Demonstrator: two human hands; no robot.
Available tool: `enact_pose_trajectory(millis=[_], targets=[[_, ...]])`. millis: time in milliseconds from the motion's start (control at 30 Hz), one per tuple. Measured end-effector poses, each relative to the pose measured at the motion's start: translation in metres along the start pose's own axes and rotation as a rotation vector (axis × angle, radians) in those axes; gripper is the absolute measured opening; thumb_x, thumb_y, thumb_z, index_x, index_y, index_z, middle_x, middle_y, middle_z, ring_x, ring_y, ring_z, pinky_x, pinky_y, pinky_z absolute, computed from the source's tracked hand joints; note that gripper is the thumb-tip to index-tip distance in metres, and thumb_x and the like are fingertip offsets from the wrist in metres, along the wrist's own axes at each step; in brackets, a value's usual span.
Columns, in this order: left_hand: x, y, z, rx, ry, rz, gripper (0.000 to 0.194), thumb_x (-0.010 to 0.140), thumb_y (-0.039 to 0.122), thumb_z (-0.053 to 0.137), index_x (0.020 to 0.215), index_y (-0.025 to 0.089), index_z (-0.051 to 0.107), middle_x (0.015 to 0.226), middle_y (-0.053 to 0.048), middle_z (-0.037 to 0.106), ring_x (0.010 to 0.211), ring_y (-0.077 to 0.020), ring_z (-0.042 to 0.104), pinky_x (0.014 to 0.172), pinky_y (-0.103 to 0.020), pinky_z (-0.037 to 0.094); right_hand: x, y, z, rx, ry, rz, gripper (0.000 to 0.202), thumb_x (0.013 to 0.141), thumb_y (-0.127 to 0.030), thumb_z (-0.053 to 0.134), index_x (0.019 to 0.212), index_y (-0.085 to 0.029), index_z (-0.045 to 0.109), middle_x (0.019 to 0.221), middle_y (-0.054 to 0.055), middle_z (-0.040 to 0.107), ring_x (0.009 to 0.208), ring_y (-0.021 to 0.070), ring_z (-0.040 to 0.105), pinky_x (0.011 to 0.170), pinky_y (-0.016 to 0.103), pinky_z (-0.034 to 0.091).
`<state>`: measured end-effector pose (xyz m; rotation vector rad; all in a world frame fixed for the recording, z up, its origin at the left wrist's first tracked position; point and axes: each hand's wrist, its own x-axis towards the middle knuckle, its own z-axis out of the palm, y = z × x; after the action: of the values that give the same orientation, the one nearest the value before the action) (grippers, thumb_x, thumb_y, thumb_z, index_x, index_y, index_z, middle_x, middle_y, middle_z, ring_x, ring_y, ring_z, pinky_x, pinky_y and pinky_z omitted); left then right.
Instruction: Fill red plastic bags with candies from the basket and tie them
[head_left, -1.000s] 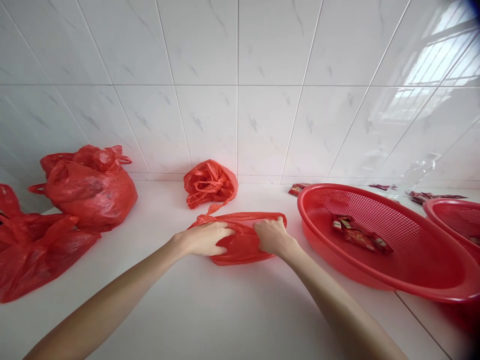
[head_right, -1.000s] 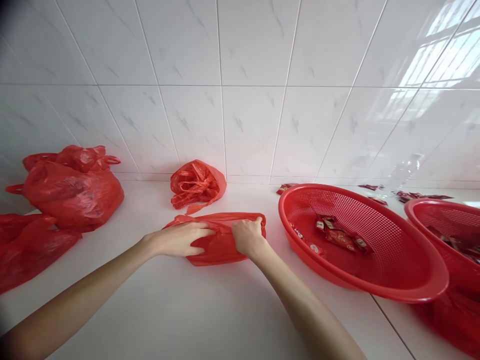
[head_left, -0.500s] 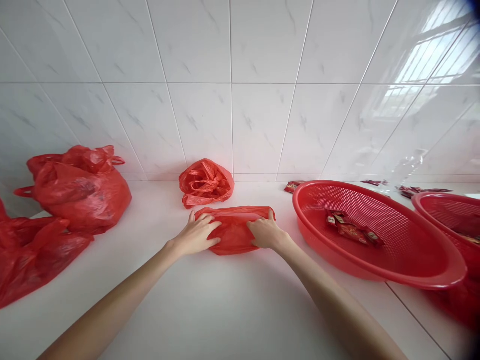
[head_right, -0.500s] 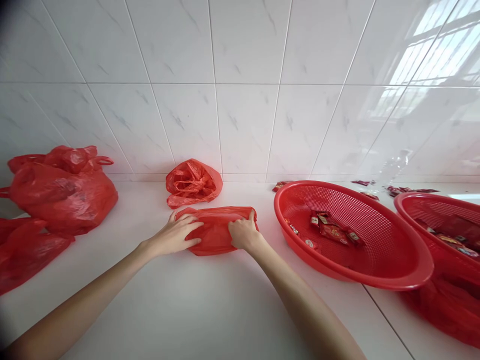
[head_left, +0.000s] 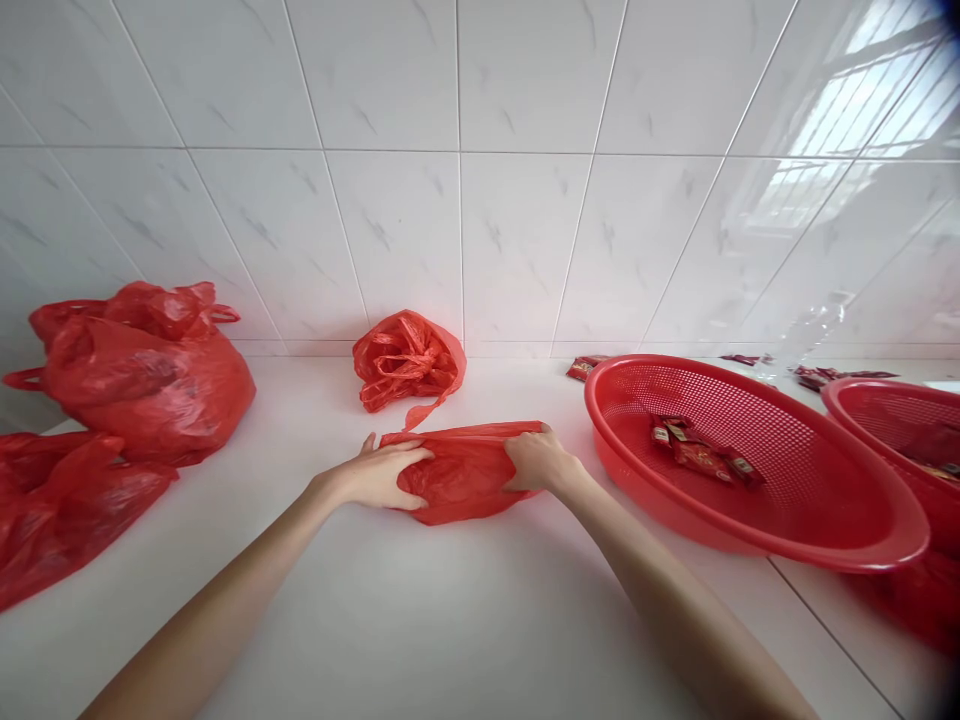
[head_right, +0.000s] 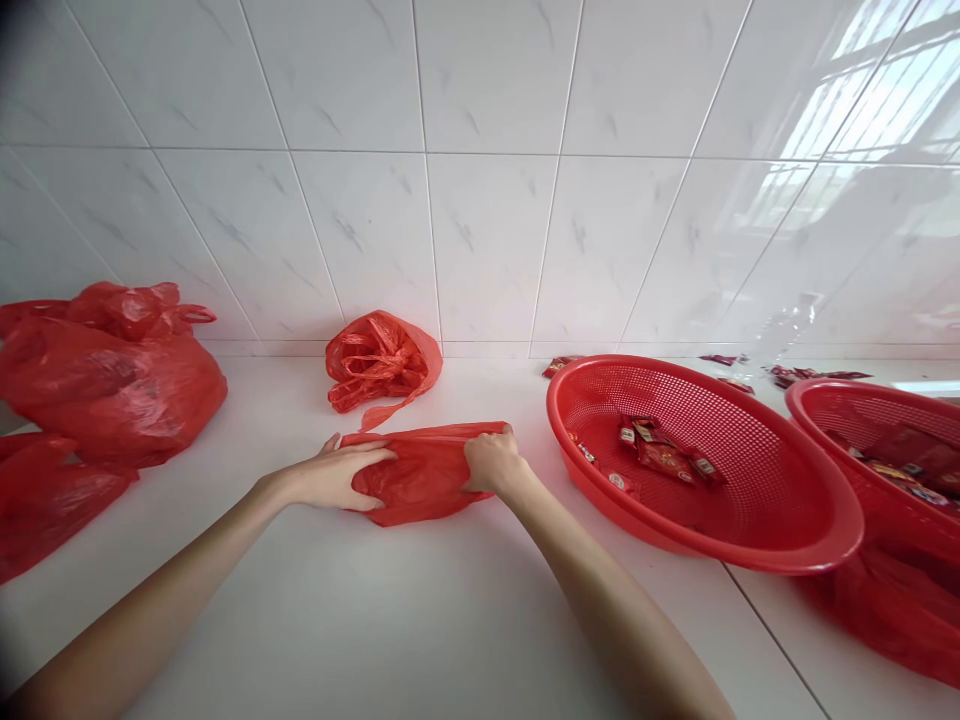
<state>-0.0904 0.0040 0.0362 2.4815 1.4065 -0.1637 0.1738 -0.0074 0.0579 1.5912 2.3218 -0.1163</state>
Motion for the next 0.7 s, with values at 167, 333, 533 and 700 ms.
enact_pose_trajectory(millis=[167,333,533,700], targets=[[-0.010,0.010,-0.003,-0.128,-0.042,-0.004,0.073,0.080,0.065,0.061,0.143,0.029,0.051,0.160,-0.010,0.036,0.152,-0.0346,0.020,0.121,-0.062,0.005,-0.005,0.000,-0.007,-0.002,0.018,-0.032,0.026,0.078,-0.036,0.073,0.092,-0.014,0.067,0.092,0.010,0.072,0.085,0.0231,0.069,0.100,0.043,0.038],[-0.022,0.032,0.004,-0.216,0.128,0.068,0.069,0.086,0.065,0.057,0.145,0.029,0.050,0.159,-0.010,0.037,0.150,-0.0342,0.025,0.120,-0.065,0.002,-0.018,-0.003,-0.021,0.022,0.106,-0.070,0.020,0.087,-0.034,0.064,0.094,-0.016,0.066,0.090,0.008,0.072,0.088,0.0223,0.068,0.108,0.049,0.032],[-0.029,0.050,0.023,-0.139,0.443,0.105,0.039,0.095,0.047,0.051,0.127,0.027,0.063,0.156,-0.010,0.042,0.140,-0.0311,0.044,0.118,-0.067,-0.007,-0.023,-0.008,-0.023,0.035,0.146,-0.101,0.020,0.092,-0.033,0.059,0.093,-0.015,0.068,0.083,0.008,0.072,0.086,0.0224,0.068,0.112,0.055,0.027],[-0.027,0.063,0.041,0.008,0.700,0.146,0.030,0.097,0.035,0.047,0.111,0.022,0.070,0.143,-0.012,0.056,0.128,-0.0286,0.056,0.120,-0.065,-0.006,-0.017,-0.008,-0.017,0.024,0.158,-0.151,0.018,0.090,-0.029,0.060,0.093,-0.014,0.068,0.082,0.008,0.072,0.083,0.0225,0.068,0.109,0.056,0.030]])
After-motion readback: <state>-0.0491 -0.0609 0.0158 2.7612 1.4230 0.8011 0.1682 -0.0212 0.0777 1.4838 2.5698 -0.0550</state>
